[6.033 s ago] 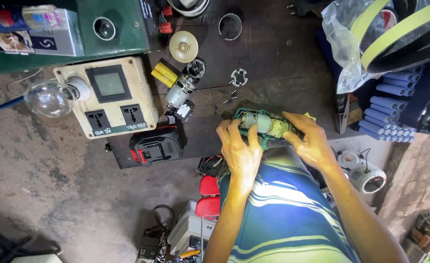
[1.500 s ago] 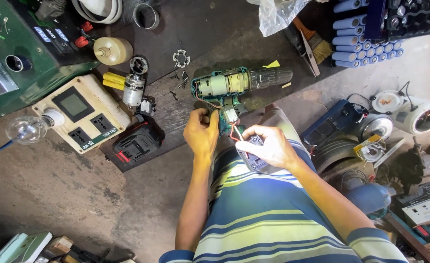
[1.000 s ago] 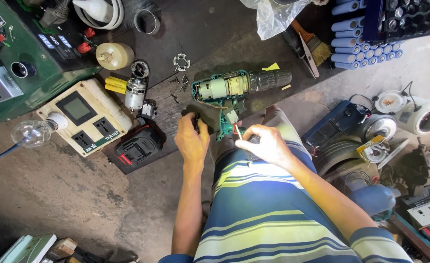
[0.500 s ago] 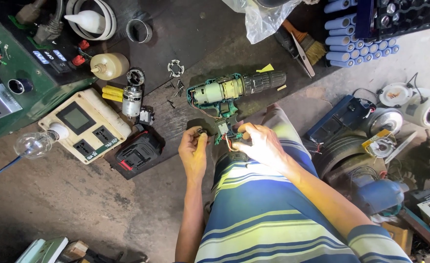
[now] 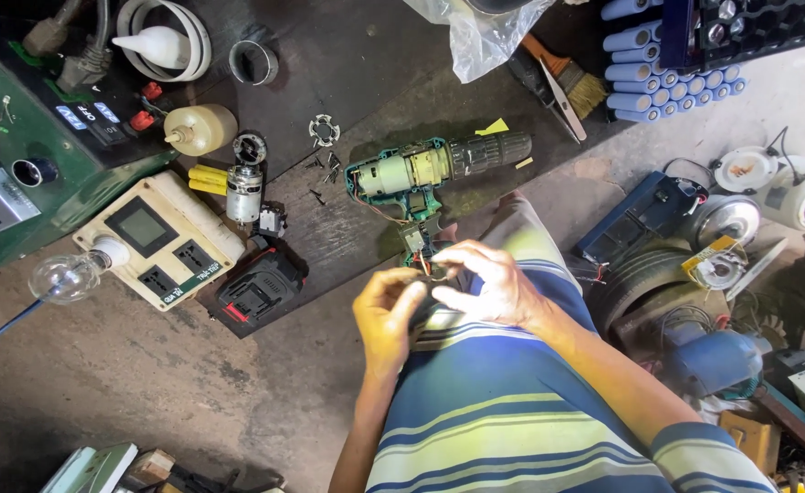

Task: Applying insulation tape to internal components and reassembling a cordless drill.

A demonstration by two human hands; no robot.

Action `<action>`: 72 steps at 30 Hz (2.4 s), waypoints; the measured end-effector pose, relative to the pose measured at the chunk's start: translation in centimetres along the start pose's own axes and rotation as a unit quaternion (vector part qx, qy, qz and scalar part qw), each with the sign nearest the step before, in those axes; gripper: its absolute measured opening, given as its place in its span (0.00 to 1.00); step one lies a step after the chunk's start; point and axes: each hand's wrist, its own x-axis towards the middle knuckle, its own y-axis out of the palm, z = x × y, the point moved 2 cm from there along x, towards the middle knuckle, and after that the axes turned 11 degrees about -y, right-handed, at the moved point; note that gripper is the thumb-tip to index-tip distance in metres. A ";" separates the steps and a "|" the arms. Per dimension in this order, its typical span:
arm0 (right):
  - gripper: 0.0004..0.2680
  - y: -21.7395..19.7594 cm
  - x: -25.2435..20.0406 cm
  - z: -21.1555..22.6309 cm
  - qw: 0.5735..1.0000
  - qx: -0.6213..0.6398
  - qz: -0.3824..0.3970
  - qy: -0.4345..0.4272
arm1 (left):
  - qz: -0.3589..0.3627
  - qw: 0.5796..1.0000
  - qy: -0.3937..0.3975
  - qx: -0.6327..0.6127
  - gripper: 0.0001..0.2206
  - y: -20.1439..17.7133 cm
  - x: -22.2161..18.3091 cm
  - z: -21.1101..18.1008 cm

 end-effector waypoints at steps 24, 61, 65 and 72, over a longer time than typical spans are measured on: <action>0.10 0.8 -0.1 -6.5 0.927 0.155 -0.087 0.329 | -0.020 0.995 -0.073 -0.071 0.04 1.5 7.5 -0.5; 0.15 1.5 2.9 -4.1 0.914 0.210 -0.086 0.335 | 0.048 0.997 0.036 0.045 0.23 3.7 4.8 -1.2; 0.15 1.9 0.6 -5.5 0.932 0.077 -0.014 0.354 | 0.020 0.993 0.100 0.060 0.26 3.6 5.2 0.5; 0.15 1.9 -0.6 -6.5 0.934 0.078 0.003 0.349 | 0.032 0.996 0.082 -0.006 0.21 2.4 6.6 2.8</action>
